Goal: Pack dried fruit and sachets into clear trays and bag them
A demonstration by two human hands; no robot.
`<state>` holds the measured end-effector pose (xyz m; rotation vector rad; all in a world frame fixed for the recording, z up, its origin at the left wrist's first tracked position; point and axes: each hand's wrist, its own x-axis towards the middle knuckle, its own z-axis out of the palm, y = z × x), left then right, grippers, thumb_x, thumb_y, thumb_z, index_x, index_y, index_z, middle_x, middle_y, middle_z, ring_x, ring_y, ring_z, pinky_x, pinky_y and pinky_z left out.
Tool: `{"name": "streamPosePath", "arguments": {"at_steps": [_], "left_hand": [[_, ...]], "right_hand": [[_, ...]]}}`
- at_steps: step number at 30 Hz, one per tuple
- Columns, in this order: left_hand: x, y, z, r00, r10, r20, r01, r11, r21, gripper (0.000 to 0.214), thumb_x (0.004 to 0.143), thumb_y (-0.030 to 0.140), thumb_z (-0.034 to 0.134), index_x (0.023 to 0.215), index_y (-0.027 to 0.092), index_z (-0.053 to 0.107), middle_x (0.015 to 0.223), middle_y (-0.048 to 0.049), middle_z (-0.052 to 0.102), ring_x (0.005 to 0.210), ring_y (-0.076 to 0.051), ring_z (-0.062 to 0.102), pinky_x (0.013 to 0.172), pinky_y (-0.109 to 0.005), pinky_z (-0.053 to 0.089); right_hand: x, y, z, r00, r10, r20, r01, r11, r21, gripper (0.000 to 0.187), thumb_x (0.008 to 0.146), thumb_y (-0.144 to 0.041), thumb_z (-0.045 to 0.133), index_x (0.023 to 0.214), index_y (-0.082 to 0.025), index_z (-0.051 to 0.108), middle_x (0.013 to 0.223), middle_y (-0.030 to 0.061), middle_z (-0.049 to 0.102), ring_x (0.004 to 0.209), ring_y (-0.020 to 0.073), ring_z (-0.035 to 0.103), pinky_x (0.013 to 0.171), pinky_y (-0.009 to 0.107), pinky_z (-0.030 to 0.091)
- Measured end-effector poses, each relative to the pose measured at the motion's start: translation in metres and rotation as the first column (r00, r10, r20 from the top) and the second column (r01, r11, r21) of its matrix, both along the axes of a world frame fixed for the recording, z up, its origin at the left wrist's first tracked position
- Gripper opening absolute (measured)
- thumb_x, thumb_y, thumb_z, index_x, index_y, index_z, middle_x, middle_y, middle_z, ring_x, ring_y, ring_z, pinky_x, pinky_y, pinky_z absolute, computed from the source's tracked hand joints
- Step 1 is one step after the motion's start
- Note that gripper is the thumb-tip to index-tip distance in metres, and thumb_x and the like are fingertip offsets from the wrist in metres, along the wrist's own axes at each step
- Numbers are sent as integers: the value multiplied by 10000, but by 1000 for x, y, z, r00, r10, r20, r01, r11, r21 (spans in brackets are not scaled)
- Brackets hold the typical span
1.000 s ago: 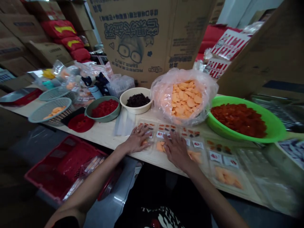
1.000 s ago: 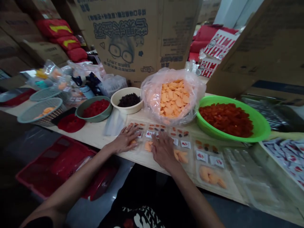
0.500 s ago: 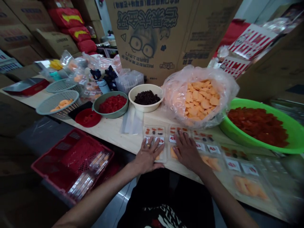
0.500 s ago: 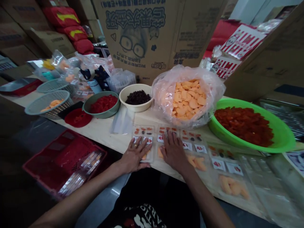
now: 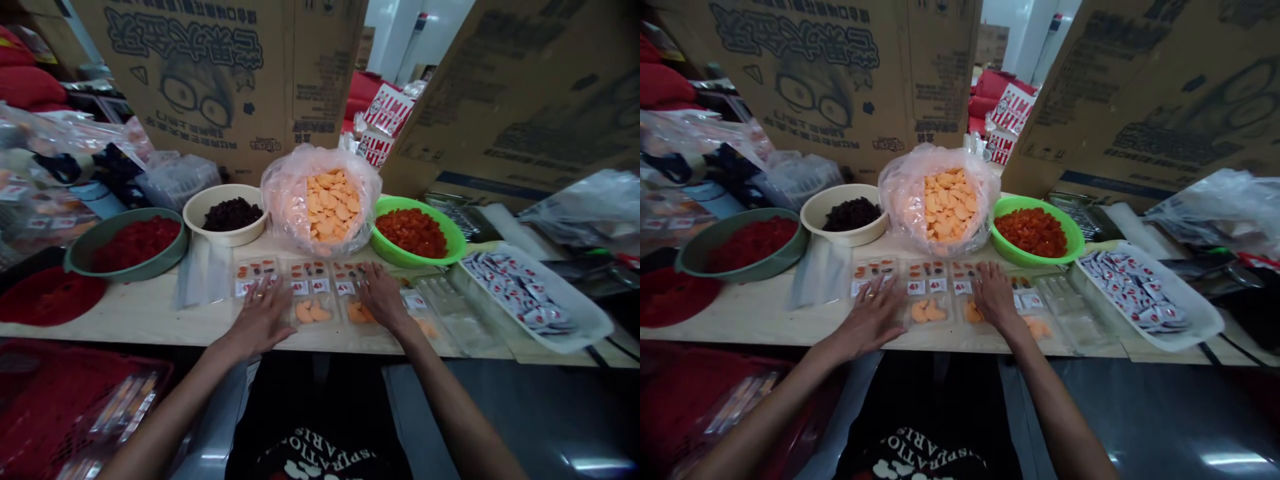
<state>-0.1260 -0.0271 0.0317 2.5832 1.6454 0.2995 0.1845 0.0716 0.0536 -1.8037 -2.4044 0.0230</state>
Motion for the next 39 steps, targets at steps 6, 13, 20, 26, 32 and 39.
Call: {"name": "streamPosePath", "arguments": {"at_steps": [6, 13, 20, 26, 32, 39], "left_hand": [[73, 3, -11, 999, -44, -23, 42, 993, -109, 715, 959, 580, 502, 1568, 258, 311, 1670, -118, 167, 1535, -401, 114, 1216, -579, 193], [80, -3, -17, 999, -8, -49, 4, 996, -88, 671, 977, 543, 495, 1553, 238, 336, 1661, -139, 195, 1520, -414, 174, 1203, -566, 231], [89, 6, -18, 1000, 6, -14, -6, 999, 45, 656, 979, 572, 450, 1468, 135, 446, 1609, -167, 329, 1491, -429, 251, 1199, -522, 256], [79, -2, -3, 994, -52, 96, 53, 999, -10, 758, 945, 595, 503, 1519, 119, 367, 1635, -198, 253, 1532, -347, 183, 1218, -501, 236], [-28, 8, 20, 954, 153, 258, -168, 985, 38, 427, 992, 285, 439, 1403, 244, 547, 1529, -100, 481, 1451, -245, 389, 1193, -471, 309], [-166, -10, -12, 924, 378, 51, -373, 923, -92, 435, 946, 404, 573, 1348, 243, 615, 1529, -96, 484, 1464, -374, 351, 1109, -571, 387]], "right_hand": [[-21, -15, -42, 989, 7, 147, -12, 999, 33, 595, 1024, -407, 339, 1585, -211, 298, 1631, 207, 248, 1474, 432, 255, 1115, 601, 272], [-23, -13, -34, 998, -18, 61, 14, 997, 73, 618, 996, -391, 324, 1480, -12, 394, 1415, 329, 475, 1324, 426, 450, 1035, 566, 374], [-19, -14, -51, 986, 165, 28, -167, 972, 164, 619, 974, -452, 263, 1446, -113, 476, 1491, 276, 422, 1388, 469, 380, 1015, 657, 369], [-13, -30, -67, 969, 246, 22, -245, 945, 215, 658, 952, -491, 310, 1567, -257, 328, 1608, 179, 308, 1439, 465, 313, 1037, 693, 339], [-11, -9, -57, 971, 230, 62, -237, 958, 159, 593, 961, -533, 327, 1468, -279, 499, 1551, 163, 404, 1412, 436, 360, 998, 686, 380], [-8, -6, -53, 913, 398, 93, -406, 910, 85, 535, 1012, -350, 319, 1513, -204, 434, 1620, 130, 323, 1502, 298, 246, 1126, 525, 342]]}}
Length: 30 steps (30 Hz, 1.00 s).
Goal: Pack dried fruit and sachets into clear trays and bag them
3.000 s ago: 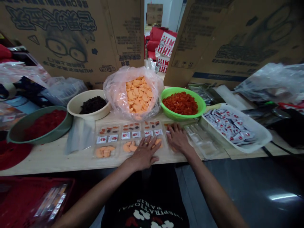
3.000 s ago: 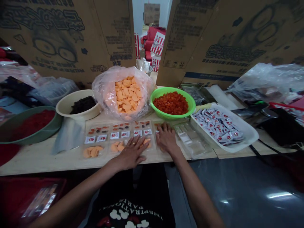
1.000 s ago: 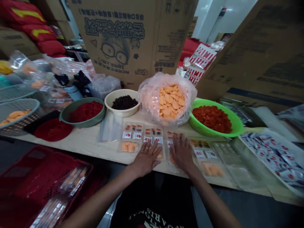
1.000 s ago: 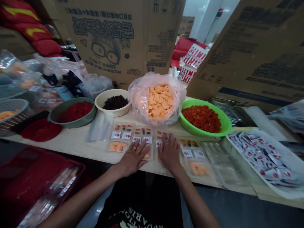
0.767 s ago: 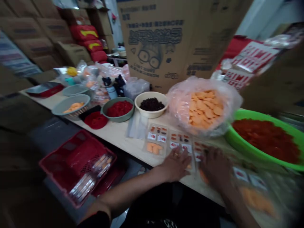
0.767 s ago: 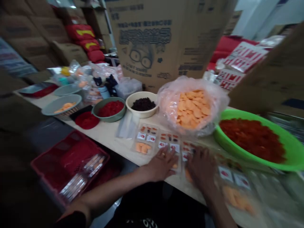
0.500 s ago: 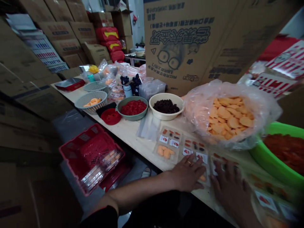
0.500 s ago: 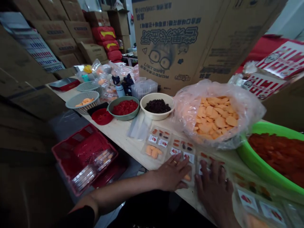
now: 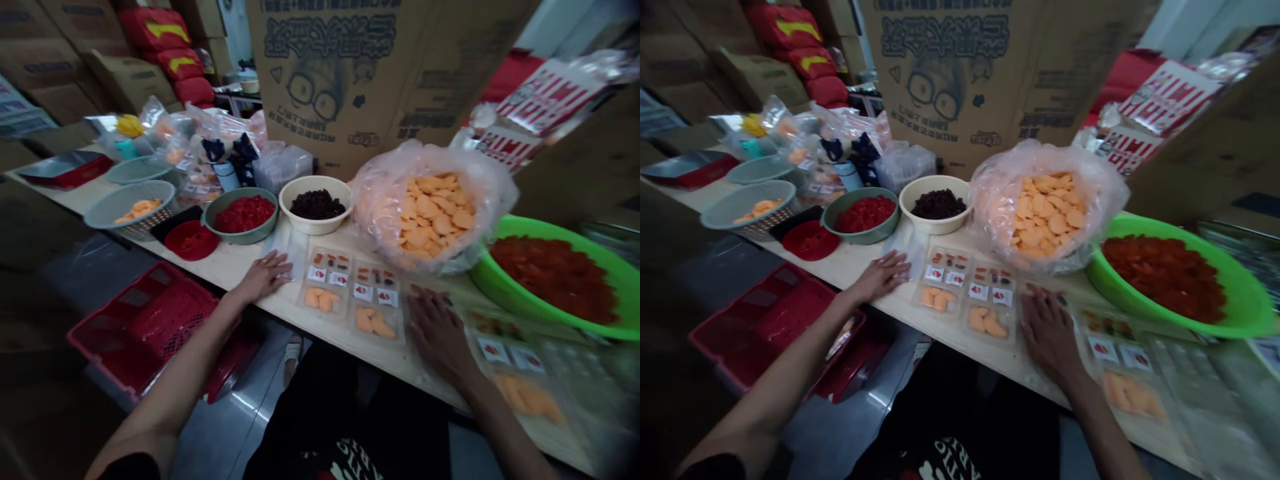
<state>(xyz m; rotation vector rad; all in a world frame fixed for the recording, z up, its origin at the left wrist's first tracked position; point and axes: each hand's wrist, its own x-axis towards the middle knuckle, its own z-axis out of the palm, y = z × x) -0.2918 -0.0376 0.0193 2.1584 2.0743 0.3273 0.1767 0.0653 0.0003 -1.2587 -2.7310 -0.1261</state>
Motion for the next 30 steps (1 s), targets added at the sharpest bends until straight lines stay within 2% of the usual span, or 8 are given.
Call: {"name": "streamPosePath", "arguments": {"at_steps": [5, 8, 12, 16, 21, 24, 27, 30], "left_hand": [[4, -3, -17, 999, 19, -46, -15, 995, 97, 371, 1025, 393, 432, 1243, 220, 676, 1400, -90, 616, 1435, -335, 413, 1103, -540, 416], [1, -6, -11, 990, -132, -55, 134, 990, 36, 428, 992, 421, 508, 1334, 182, 601, 1480, -124, 536, 1482, -323, 338, 1160, -521, 387], [-12, -16, -9, 980, -177, -86, 178, 984, -2, 369, 1030, 248, 363, 1301, 183, 605, 1487, -112, 526, 1475, -252, 367, 1198, -467, 369], [-12, -17, -14, 986, -148, -80, 153, 987, 58, 329, 1023, 236, 358, 1150, 163, 652, 1344, -131, 626, 1419, -250, 451, 1149, -450, 430], [3, -4, -11, 993, 47, 111, -71, 972, 224, 263, 995, 247, 416, 997, 163, 664, 1049, -123, 701, 1118, -231, 652, 986, -381, 511], [8, 3, -2, 909, 199, 367, -298, 925, 235, 216, 976, 255, 470, 931, 177, 666, 898, -68, 698, 848, -178, 661, 815, -307, 519], [12, 9, 8, 810, 246, 532, -424, 873, 242, 154, 942, 264, 559, 876, 176, 667, 870, -43, 694, 822, -166, 634, 783, -281, 493], [18, 15, 14, 804, 233, 547, -432, 862, 267, 133, 904, 264, 631, 809, 175, 659, 828, -34, 675, 813, -168, 609, 784, -284, 474]], "right_hand": [[-31, -7, 31, 977, -156, -146, 152, 988, -34, 547, 1015, -402, 329, 1511, -202, 443, 1602, 188, 323, 1478, 385, 271, 1095, 620, 334], [-87, -14, 47, 981, 22, -192, -37, 996, -78, 531, 1029, -362, 309, 1515, -198, 445, 1592, 172, 358, 1475, 336, 304, 1143, 558, 310], [-165, -19, 42, 969, 215, -123, -232, 962, -142, 536, 1023, -358, 370, 1547, -253, 405, 1652, 131, 246, 1510, 373, 212, 1174, 613, 217], [-190, -20, 24, 963, 267, -41, -270, 944, -191, 581, 1013, -389, 418, 1567, -223, 365, 1652, 158, 230, 1505, 402, 209, 1171, 632, 209], [-164, -28, 13, 939, 342, -48, -345, 925, -157, 585, 1000, -374, 442, 1563, -234, 370, 1665, 143, 193, 1513, 386, 189, 1179, 618, 200], [-159, -22, 18, 932, 351, -92, -363, 903, -231, 564, 977, -340, 452, 1530, -230, 429, 1650, 133, 251, 1511, 370, 207, 1172, 596, 243], [-183, -7, 35, 921, 312, -231, -375, 869, -323, 592, 920, -216, 437, 1512, -200, 450, 1576, 135, 399, 1455, 299, 347, 1146, 506, 346], [-231, 5, 57, 899, 259, -352, -373, 876, -307, 641, 878, -162, 448, 1518, -162, 425, 1533, 157, 438, 1396, 279, 422, 1114, 464, 394]]}}
